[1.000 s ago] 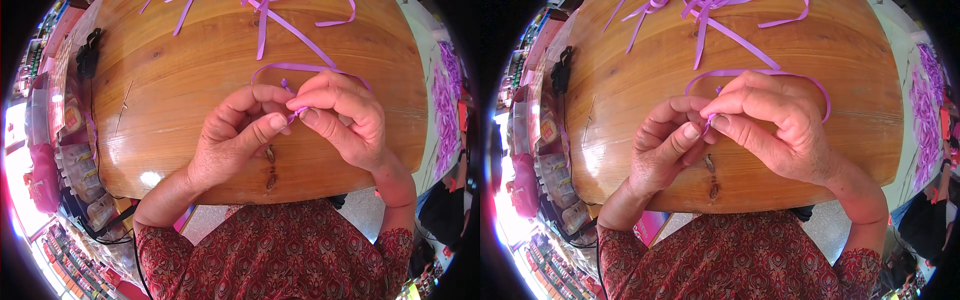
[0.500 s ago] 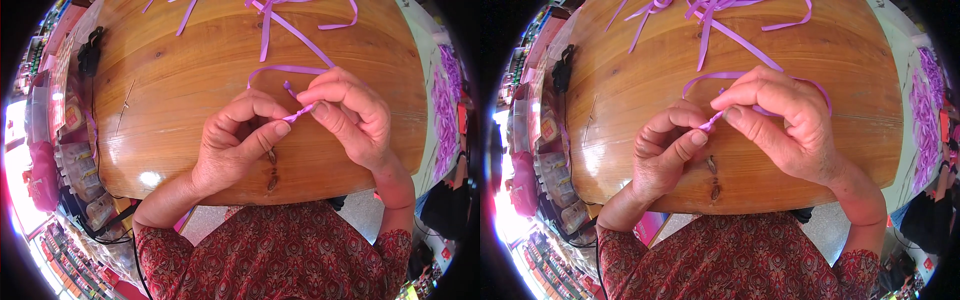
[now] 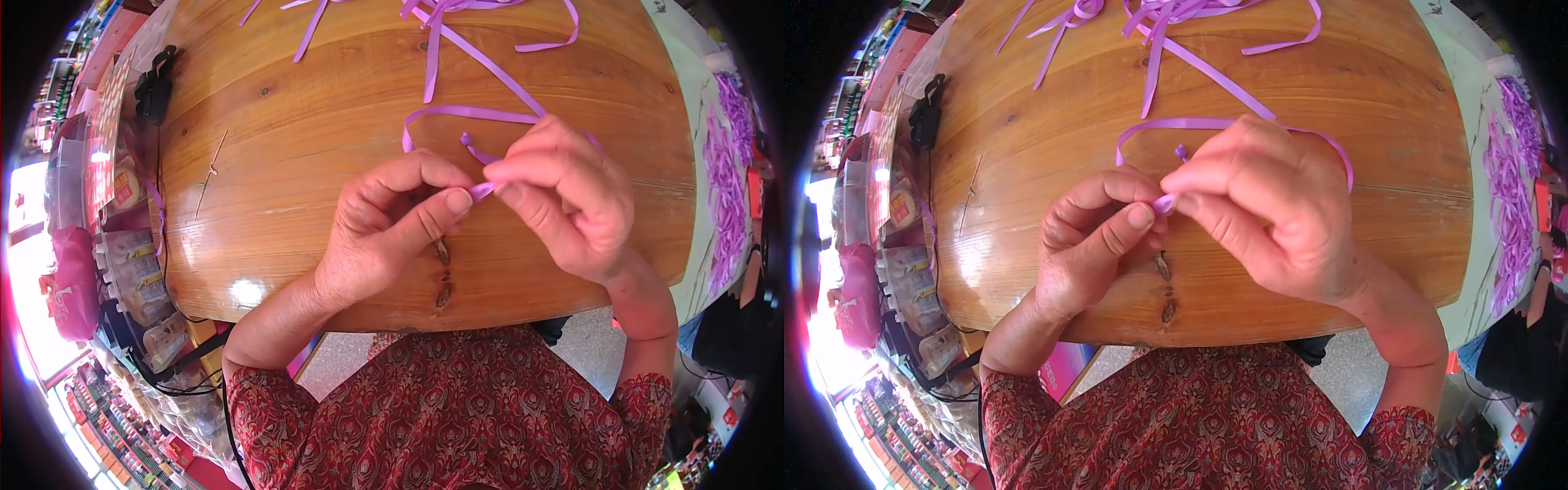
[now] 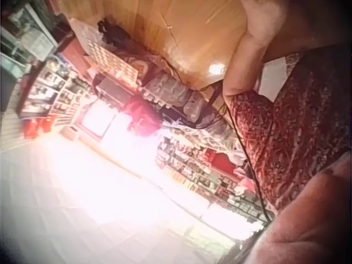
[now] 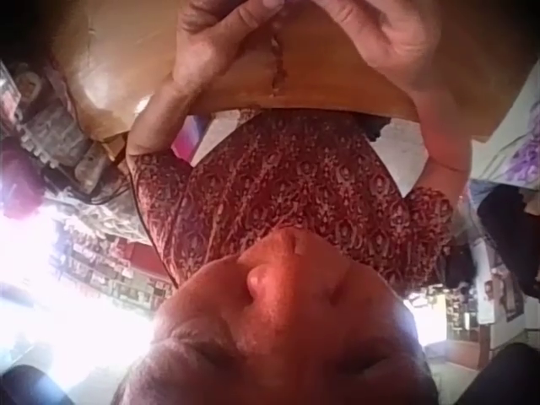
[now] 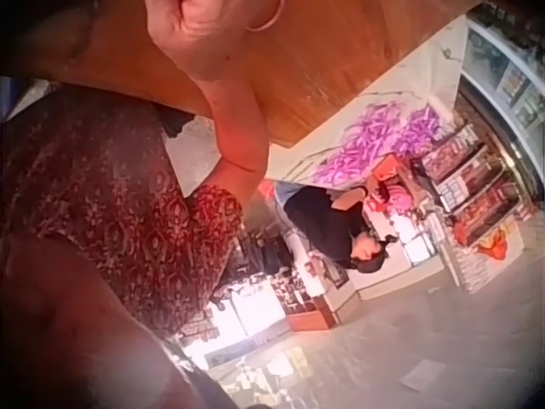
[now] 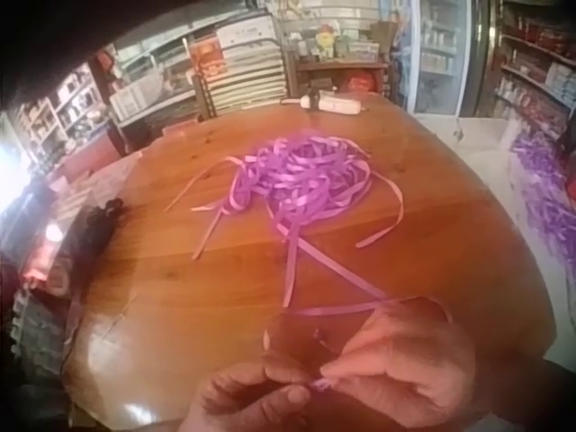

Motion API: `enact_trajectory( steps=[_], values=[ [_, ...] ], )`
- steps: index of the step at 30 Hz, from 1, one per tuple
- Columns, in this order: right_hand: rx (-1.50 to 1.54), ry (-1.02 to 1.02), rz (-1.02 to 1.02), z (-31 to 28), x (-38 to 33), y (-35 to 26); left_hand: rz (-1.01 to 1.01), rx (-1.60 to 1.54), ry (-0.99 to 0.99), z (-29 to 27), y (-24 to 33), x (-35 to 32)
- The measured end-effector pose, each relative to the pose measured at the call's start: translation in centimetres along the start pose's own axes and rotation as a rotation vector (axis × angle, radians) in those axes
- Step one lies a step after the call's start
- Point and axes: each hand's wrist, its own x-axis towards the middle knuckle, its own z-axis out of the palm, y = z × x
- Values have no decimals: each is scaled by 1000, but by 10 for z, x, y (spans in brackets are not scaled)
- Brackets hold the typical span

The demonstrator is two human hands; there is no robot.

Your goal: The person ties a series of knots along the length of a purple ribbon by hand, then picks up another ribbon and repeats the process.

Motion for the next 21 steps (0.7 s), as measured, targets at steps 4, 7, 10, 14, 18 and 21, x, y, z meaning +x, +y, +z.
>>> enact_trajectory(
  steps=[4, 7, 10, 14, 18, 21],
  values=[
    [102, 30, 192, -5, -2, 2, -45, -26, -17, -12, 4, 3],
    [173, 47, 186, -7, -4, 4, -29, 20, -34, -11, 7, 5],
    [264, 54, 221, -8, -4, 3, -34, 59, -30, -8, 11, 7],
    [457, 128, 353, -10, -4, -1, -62, 127, 4, -5, 18, 4],
    [436, 100, 331, -10, -3, 1, 103, 373, -20, -9, 13, 3],
    [366, 58, 278, -9, -2, 1, 139, 349, -4, -13, 9, 2]
  ],
)
